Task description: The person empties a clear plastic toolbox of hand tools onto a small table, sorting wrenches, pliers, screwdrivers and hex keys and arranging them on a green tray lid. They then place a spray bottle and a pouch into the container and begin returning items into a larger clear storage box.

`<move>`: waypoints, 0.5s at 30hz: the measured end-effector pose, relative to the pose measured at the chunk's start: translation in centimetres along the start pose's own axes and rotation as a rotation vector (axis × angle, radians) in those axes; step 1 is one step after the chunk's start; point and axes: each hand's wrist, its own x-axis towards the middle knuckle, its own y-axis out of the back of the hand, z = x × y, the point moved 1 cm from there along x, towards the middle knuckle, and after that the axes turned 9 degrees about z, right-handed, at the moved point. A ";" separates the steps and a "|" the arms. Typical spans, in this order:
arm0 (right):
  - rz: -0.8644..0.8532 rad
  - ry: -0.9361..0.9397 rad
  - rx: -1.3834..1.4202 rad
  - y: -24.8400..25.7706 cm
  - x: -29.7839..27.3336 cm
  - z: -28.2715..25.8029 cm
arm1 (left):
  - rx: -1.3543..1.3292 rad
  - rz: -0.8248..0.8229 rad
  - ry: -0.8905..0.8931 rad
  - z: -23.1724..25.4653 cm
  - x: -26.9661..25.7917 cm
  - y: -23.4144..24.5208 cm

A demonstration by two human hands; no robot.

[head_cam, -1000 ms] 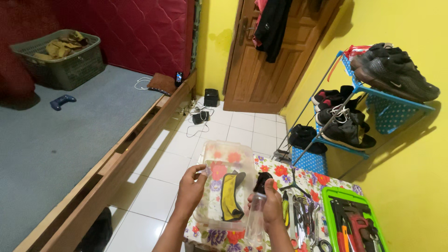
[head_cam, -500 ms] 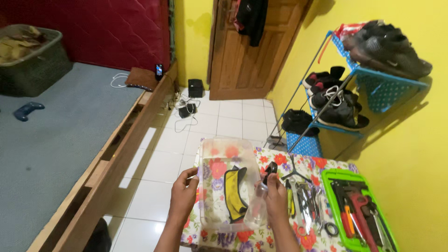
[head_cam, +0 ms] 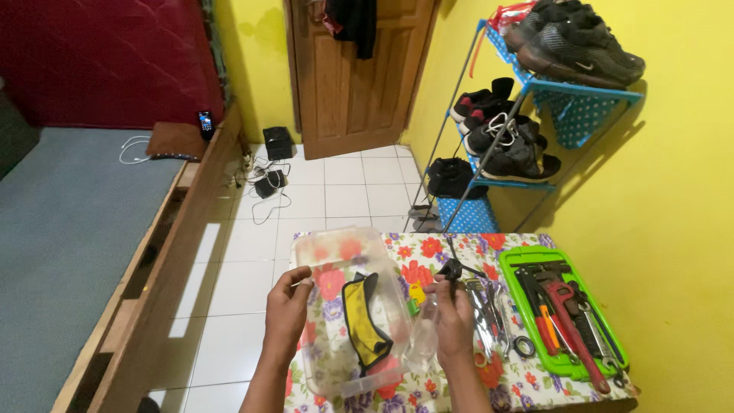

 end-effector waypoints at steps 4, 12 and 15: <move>-0.024 0.075 -0.014 1.1 2.5 -0.2 | 0.019 0.001 -0.022 0.7 0.3 -2.9; -0.009 0.264 -0.135 6.1 11.6 -4.5 | 0.032 0.006 -0.140 2.7 2.8 -14.4; 0.090 0.359 -0.161 8.2 16.0 -7.4 | 0.071 0.002 -0.194 4.1 3.8 -20.1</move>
